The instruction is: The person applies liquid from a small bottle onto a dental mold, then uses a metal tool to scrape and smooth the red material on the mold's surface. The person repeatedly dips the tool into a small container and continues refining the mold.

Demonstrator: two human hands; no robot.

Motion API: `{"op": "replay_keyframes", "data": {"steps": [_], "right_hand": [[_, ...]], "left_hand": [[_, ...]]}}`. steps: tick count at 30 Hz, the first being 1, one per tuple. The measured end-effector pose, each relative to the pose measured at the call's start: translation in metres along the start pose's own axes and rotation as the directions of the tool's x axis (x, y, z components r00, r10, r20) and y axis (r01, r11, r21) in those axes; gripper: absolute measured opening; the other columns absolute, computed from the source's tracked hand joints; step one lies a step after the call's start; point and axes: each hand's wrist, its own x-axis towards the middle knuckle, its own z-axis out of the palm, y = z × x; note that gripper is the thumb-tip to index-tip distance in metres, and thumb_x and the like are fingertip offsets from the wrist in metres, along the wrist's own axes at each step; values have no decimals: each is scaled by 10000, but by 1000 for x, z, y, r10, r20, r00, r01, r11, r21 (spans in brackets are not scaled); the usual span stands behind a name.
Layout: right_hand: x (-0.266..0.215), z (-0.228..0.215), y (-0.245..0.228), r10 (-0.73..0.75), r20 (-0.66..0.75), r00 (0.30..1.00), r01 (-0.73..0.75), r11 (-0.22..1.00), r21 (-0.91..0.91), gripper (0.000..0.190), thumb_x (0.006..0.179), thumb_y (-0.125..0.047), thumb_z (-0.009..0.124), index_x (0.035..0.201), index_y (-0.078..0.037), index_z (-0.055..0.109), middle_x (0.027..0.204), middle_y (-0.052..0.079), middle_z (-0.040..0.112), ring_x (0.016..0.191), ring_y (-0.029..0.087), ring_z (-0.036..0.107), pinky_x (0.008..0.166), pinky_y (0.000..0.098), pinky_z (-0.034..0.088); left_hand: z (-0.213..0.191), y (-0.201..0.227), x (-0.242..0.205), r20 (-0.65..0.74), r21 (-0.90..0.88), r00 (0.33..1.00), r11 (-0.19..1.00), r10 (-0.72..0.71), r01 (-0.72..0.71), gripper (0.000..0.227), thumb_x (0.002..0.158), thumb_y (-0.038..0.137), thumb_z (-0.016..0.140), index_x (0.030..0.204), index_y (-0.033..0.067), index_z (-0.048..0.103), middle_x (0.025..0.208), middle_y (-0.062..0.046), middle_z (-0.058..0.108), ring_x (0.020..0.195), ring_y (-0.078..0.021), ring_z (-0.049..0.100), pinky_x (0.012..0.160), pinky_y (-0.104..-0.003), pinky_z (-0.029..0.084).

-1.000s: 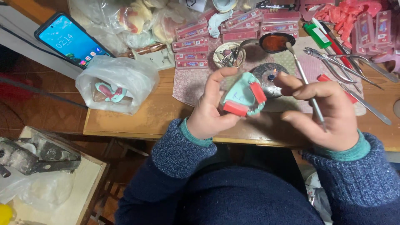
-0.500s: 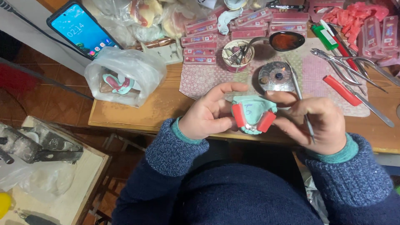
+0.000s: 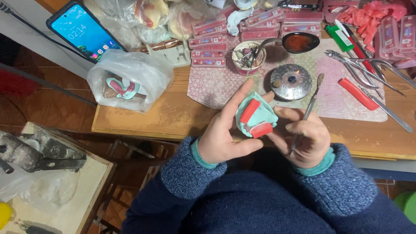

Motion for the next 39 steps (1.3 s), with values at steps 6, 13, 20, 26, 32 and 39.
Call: {"op": "replay_keyframes", "data": {"steps": [6, 13, 20, 26, 32, 39], "right_hand": [[2, -1, -3, 32, 20, 999, -31, 997, -66, 549, 779, -62, 887, 1066, -64, 419, 1197, 265, 681, 1126, 338, 710, 948, 401, 577], [7, -3, 0, 3, 59, 998, 5, 991, -136, 553, 806, -112, 920, 1090, -52, 449, 1102, 199, 709, 960, 272, 741, 768, 354, 585], [8, -28, 4, 107, 128, 986, -112, 993, 33, 409, 857, -122, 843, 1082, -22, 516, 1162, 210, 709, 1108, 307, 739, 956, 385, 615], [9, -38, 7, 399, -75, 914, -397, 917, 43, 227, 1110, -63, 556, 1282, 75, 607, 1172, 231, 710, 1060, 279, 724, 988, 388, 576], [7, -43, 26, 691, -200, 694, -478, 651, 590, 285, 1157, -150, 667, 1340, 66, 633, 1049, 197, 705, 892, 246, 708, 832, 357, 609], [12, -43, 24, 748, -125, 651, -501, 548, 670, 298, 1165, -195, 602, 1303, 69, 606, 1121, 207, 706, 963, 265, 717, 931, 395, 616]], "left_hand": [[-4, 1, 1, -32, 41, 999, 999, -21, 23, 944, 1005, 109, 763, 1681, 50, 107, 1648, -215, 420, 1521, -201, 446, 1283, -344, 390], [-1, 12, 6, -32, 205, 995, 974, -94, 98, 828, 1015, 139, 727, 1692, 33, 262, 1468, -153, 590, 1353, -169, 570, 1248, -335, 447], [6, 17, 15, -218, 491, 976, 865, 11, 100, 710, 900, 89, 682, 1572, 43, 459, 1195, -75, 711, 1055, -120, 717, 1002, -277, 577], [8, 5, 21, -256, 507, 967, 851, 1, 133, 687, 863, 107, 747, 1505, 29, 517, 1154, -82, 718, 1045, -145, 712, 982, -306, 575], [-2, -5, 32, -214, -88, 942, 966, -257, 243, 655, 922, 78, 635, 1546, 1, 452, 1242, -78, 686, 1091, -112, 660, 991, -287, 565], [5, -8, 34, -270, 106, 924, 946, -270, 307, 547, 950, 120, 681, 1461, 6, 520, 1136, -106, 733, 960, -149, 678, 774, -322, 544]]}}
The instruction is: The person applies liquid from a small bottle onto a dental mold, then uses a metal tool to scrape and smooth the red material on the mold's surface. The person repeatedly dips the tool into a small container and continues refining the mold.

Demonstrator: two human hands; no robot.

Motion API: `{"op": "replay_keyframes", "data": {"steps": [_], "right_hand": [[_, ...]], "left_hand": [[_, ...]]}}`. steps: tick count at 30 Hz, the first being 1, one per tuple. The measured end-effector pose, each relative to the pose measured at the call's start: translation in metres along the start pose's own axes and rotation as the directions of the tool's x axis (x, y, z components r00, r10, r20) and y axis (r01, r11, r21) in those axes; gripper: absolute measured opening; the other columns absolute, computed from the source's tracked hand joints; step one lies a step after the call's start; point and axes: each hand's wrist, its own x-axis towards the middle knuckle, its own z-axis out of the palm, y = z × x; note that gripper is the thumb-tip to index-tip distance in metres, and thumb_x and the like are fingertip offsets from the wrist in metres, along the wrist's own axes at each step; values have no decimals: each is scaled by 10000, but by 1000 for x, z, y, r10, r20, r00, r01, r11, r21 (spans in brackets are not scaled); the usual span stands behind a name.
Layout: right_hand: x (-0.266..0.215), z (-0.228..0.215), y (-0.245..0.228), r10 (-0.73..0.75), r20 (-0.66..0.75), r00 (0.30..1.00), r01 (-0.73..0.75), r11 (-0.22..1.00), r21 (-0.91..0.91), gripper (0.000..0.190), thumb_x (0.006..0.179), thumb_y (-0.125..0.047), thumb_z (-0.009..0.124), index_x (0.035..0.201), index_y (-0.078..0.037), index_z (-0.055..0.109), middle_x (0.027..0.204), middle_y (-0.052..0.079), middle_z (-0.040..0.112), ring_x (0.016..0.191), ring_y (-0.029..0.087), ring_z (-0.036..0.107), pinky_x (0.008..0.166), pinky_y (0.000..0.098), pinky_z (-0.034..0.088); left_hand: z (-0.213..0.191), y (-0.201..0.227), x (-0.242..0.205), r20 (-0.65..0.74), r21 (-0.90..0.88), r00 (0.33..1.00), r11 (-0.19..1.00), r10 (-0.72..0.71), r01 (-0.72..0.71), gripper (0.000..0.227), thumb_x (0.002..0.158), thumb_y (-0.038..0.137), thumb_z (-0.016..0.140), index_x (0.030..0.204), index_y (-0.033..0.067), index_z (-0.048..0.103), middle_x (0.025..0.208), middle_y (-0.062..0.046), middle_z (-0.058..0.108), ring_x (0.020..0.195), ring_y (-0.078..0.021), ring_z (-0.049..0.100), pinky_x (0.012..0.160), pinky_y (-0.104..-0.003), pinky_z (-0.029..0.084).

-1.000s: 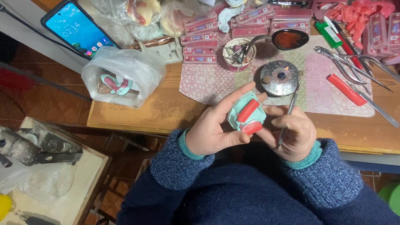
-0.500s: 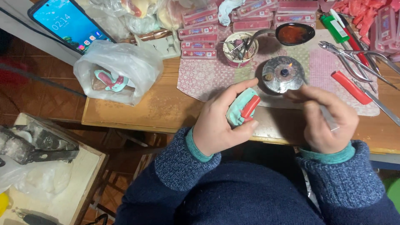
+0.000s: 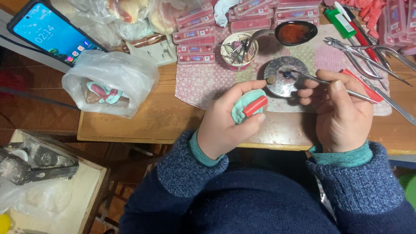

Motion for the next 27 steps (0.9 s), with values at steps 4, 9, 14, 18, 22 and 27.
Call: {"op": "replay_keyframes", "data": {"steps": [4, 9, 14, 18, 22, 27], "right_hand": [[0, -1, 0, -3, 4, 1000, 3, 1000, -10, 306, 1189, -224, 585, 1294, 63, 603, 1129, 208, 703, 974, 267, 711, 891, 374, 606], [-2, -2, 0, 5, -11, 1000, -5, 1000, -1, 303, 1192, -235, 587, 1289, 52, 600, 1122, 200, 701, 971, 267, 712, 885, 375, 608], [-1, -4, 1, 2, -22, 1000, -2, 1000, -3, 321, 1194, -258, 585, 1293, 47, 602, 1126, 212, 699, 968, 278, 710, 871, 379, 604], [-1, -8, 3, 5, -7, 1000, -5, 1000, 21, 359, 1204, -290, 562, 1299, 53, 607, 1131, 233, 699, 972, 295, 711, 879, 390, 602], [0, -12, 6, 14, -7, 1000, -13, 999, 31, 353, 1174, -276, 525, 1295, 47, 601, 1125, 246, 701, 963, 301, 712, 872, 392, 603], [1, -16, 8, 15, -6, 1000, -15, 999, 46, 280, 1184, -258, 532, 1234, 15, 563, 1120, 253, 700, 938, 308, 714, 848, 397, 603]], "left_hand": [[4, 8, -1, -92, 657, 914, 713, 396, -243, 467, 971, 176, 710, 1415, 112, 582, 1152, -48, 755, 1011, -161, 790, 853, -290, 652], [5, 12, 3, -28, 841, 852, 473, 523, -263, 615, 899, 188, 751, 1464, 135, 514, 1209, -53, 717, 959, -214, 751, 815, -326, 615], [8, 10, 8, -8, 882, 836, 397, 549, -253, 673, 885, 213, 790, 1485, 124, 497, 1200, -49, 709, 941, -221, 735, 766, -333, 599], [10, 6, 12, -19, 867, 825, 420, 564, -267, 679, 886, 204, 789, 1490, 128, 488, 1233, -44, 700, 949, -197, 737, 790, -318, 602], [13, 3, 14, -40, 850, 831, 456, 554, -263, 686, 890, 202, 785, 1501, 133, 482, 1225, -40, 695, 997, -196, 735, 837, -319, 608], [14, -3, 17, -55, 840, 841, 480, 538, -252, 677, 886, 195, 775, 1493, 124, 484, 1267, -49, 693, 1031, -219, 731, 839, -329, 603]]}}
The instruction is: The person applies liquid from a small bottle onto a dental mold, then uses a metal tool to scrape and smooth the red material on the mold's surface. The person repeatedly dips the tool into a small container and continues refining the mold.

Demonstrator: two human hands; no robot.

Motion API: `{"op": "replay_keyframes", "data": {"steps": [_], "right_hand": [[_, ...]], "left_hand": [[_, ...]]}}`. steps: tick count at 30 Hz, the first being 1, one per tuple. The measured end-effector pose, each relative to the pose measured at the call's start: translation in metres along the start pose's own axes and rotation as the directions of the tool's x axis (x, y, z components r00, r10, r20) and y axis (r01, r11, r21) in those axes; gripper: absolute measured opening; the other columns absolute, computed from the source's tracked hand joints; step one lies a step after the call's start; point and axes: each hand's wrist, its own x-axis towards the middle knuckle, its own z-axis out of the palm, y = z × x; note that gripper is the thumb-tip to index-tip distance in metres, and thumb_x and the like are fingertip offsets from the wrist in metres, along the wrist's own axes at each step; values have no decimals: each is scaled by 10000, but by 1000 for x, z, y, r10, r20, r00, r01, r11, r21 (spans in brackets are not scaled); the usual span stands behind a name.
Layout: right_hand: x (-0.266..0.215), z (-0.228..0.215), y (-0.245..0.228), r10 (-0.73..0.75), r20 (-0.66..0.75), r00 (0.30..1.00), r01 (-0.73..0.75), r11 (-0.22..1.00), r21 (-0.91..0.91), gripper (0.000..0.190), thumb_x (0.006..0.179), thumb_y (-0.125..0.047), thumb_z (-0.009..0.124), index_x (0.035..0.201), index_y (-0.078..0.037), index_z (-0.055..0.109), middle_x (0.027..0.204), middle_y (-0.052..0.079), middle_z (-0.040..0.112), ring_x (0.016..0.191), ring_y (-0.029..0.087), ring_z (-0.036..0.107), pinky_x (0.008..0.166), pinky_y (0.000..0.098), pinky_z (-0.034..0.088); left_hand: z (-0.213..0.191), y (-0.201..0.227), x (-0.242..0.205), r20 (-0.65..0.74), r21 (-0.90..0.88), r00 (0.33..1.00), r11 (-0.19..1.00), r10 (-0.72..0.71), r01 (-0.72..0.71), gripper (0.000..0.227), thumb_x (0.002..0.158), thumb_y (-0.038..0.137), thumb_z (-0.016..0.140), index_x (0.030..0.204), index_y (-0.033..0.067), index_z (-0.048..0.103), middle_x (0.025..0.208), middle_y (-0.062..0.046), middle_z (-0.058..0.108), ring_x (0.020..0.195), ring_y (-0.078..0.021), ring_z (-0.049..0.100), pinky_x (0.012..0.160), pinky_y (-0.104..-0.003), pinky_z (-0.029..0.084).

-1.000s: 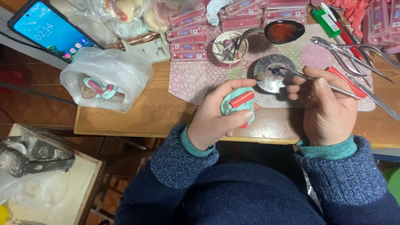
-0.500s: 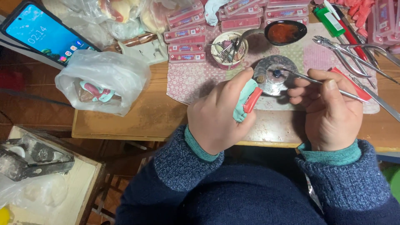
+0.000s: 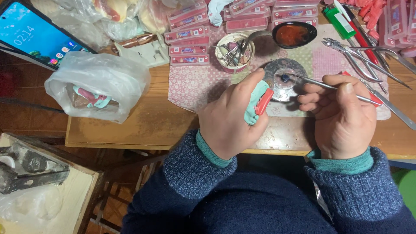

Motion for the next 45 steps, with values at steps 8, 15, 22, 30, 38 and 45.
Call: {"op": "replay_keyframes", "data": {"steps": [8, 15, 22, 30, 38, 45], "right_hand": [[16, -10, -10, -14, -4, 1000, 14, 994, 105, 194, 1195, -230, 539, 1182, -36, 532, 1069, 235, 709, 890, 297, 721, 802, 374, 604], [43, 9, -26, -35, -19, 999, 35, 999, -9, 172, 1247, -153, 512, 1191, 8, 536, 1080, 217, 691, 884, 267, 671, 810, 362, 564], [47, 13, -26, -47, 11, 999, 47, 991, -125, 157, 1250, -149, 520, 1201, -2, 544, 1074, 181, 675, 904, 243, 674, 828, 344, 570], [35, -11, -19, -53, -4, 999, 53, 999, -12, 177, 1264, -122, 493, 1212, 43, 528, 1064, 229, 662, 872, 297, 656, 800, 376, 544], [0, 22, -27, 21, 129, 991, -33, 995, 93, 214, 1163, -156, 546, 1083, 42, 555, 900, 258, 684, 744, 338, 692, 725, 418, 588], [-7, 30, -29, 3, 233, 972, -1, 1000, -7, 239, 1151, -138, 562, 1041, 74, 562, 907, 285, 690, 791, 352, 706, 802, 426, 599]], "left_hand": [[7, -4, 2, -15, -44, 999, 998, -52, 51, 618, 887, 169, 748, 1465, 145, 530, 1236, -65, 712, 1050, -235, 737, 884, -338, 612], [11, -6, 0, -20, -61, 997, 995, -75, 73, 583, 880, 166, 731, 1433, 134, 550, 1263, -81, 723, 1076, -258, 749, 912, -363, 622], [12, -9, -4, -21, -60, 997, 995, -75, 74, 596, 876, 186, 751, 1436, 159, 548, 1264, -55, 721, 1067, -242, 741, 895, -367, 613], [11, -10, -5, -13, -82, 998, 994, -69, 68, 636, 884, 210, 768, 1468, 161, 523, 1265, -39, 707, 1032, -214, 738, 849, -337, 609], [11, -11, -5, 18, -89, 997, 993, -76, 78, 652, 871, 211, 769, 1470, 154, 519, 1296, -38, 710, 1056, -224, 741, 834, -340, 611], [11, -11, -4, 9, -109, 997, 991, -81, 81, 643, 886, 207, 754, 1479, 159, 511, 1276, -30, 706, 1022, -203, 744, 849, -331, 616]]}}
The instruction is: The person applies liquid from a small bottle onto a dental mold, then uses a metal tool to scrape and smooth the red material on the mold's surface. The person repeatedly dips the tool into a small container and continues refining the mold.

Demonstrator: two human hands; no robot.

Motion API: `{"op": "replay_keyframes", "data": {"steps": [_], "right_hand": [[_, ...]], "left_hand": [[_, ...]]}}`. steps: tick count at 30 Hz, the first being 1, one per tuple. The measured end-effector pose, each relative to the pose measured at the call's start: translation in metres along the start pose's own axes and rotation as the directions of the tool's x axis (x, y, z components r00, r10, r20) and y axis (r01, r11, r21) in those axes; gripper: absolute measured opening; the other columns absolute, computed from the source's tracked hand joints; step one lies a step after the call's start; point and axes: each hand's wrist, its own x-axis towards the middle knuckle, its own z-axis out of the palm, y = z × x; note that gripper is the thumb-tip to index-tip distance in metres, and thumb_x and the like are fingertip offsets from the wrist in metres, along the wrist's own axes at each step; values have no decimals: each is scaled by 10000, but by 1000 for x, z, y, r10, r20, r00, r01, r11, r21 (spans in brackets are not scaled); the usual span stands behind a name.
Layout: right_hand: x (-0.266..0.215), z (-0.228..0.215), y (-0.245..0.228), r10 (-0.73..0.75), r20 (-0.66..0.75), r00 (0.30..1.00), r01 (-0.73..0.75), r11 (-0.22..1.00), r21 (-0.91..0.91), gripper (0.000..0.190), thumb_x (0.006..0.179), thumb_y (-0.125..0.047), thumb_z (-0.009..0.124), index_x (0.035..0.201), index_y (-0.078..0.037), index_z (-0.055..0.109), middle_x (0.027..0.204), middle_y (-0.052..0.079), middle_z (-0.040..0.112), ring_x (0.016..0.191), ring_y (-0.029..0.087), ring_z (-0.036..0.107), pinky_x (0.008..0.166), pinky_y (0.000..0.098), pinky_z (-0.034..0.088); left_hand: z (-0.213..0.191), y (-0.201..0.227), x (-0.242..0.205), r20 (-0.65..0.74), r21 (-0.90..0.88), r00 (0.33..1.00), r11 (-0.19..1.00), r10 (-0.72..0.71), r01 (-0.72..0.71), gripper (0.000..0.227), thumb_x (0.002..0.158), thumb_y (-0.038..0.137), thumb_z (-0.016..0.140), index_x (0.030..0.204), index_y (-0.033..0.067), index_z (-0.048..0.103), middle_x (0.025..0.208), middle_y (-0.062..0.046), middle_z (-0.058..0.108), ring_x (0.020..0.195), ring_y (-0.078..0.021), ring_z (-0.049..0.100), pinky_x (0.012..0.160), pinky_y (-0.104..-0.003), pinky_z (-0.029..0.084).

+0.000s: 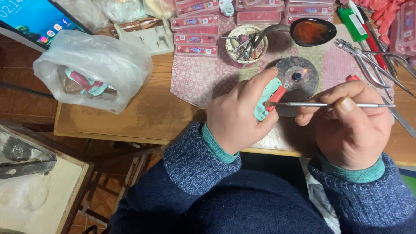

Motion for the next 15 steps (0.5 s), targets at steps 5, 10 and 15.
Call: {"op": "replay_keyframes", "data": {"steps": [5, 10, 15], "right_hand": [[-1, 0, -1, -22, 12, 1000, 22, 1000, -5, 217, 1130, -116, 588, 1023, 73, 575, 911, 230, 668, 808, 336, 716, 818, 435, 622], [-4, -10, 3, -31, 14, 999, 32, 998, -46, 221, 1154, -103, 598, 1035, 78, 556, 946, 264, 681, 814, 350, 716, 825, 406, 596], [12, -18, -2, -96, 0, 995, 96, 994, -58, 192, 1162, -127, 573, 1065, 38, 559, 931, 243, 694, 807, 328, 711, 787, 384, 580]], "left_hand": [[1, -1, 0, 1, 0, 1000, 1000, 0, 0, 637, 887, 209, 754, 1476, 162, 513, 1272, -24, 702, 1029, -205, 743, 852, -330, 615], [1, -2, 0, 7, 0, 1000, 1000, 5, -5, 649, 873, 206, 753, 1473, 153, 510, 1342, -24, 693, 1041, -204, 740, 851, -327, 615], [1, -1, 0, 3, 0, 1000, 1000, 9, -9, 640, 886, 212, 751, 1477, 158, 510, 1309, -21, 694, 1056, -201, 740, 867, -327, 616]]}}
